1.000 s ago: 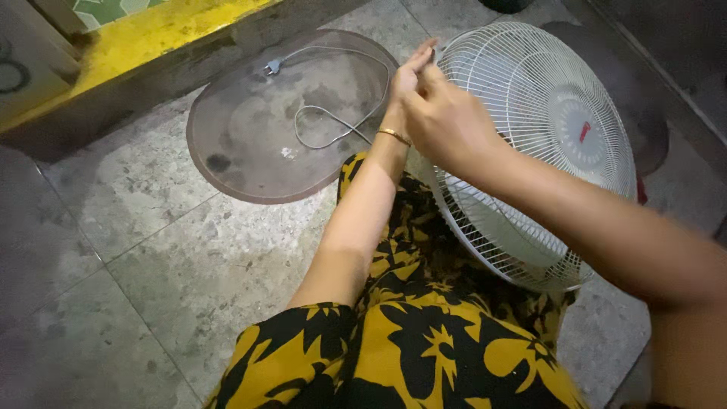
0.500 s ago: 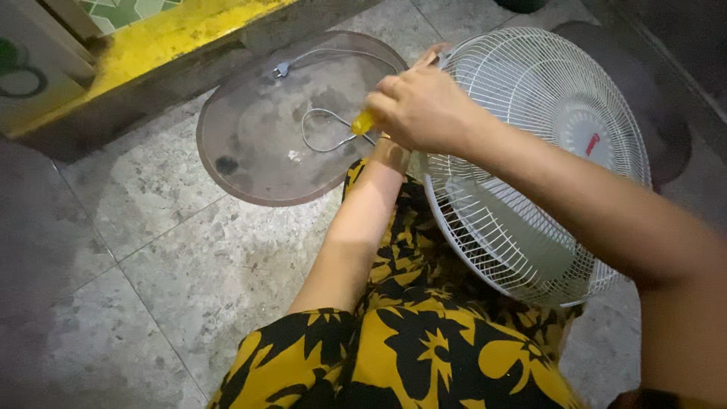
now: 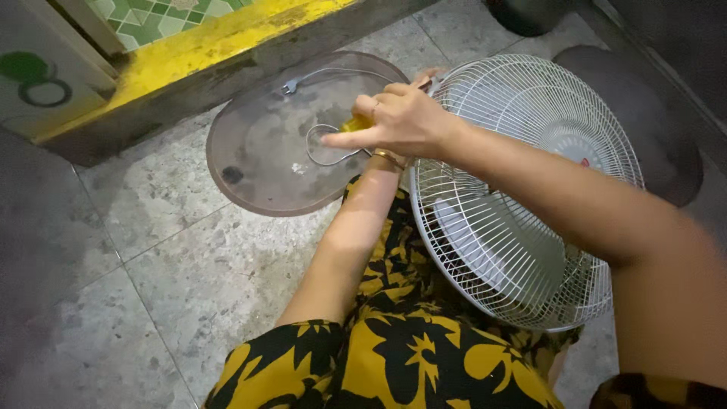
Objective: The person sits on the floor and uses a screwdriver to unscrew the rear guard of an electric table fan, then works on the fan's components by hand, holding small parts and continuing to unscrew while the fan rests on the floor.
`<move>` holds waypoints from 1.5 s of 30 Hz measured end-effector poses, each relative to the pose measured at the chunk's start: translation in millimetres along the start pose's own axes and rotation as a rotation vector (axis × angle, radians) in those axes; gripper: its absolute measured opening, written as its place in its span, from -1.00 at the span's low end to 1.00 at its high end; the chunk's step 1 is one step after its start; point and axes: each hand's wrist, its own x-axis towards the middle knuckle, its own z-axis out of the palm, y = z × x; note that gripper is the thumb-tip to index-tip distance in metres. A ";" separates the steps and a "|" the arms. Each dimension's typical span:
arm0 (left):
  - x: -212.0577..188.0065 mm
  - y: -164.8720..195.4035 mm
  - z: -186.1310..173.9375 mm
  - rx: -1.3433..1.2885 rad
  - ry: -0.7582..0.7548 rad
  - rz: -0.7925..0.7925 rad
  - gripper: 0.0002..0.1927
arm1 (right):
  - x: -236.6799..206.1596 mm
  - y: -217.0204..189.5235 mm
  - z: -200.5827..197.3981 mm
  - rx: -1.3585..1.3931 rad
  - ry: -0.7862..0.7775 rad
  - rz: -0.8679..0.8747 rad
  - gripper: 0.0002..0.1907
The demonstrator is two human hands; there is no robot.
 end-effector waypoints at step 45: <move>-15.6 45.9 9.0 0.551 -0.082 0.244 -0.57 | -4.8 -12.5 14.5 0.178 0.039 -0.041 -0.73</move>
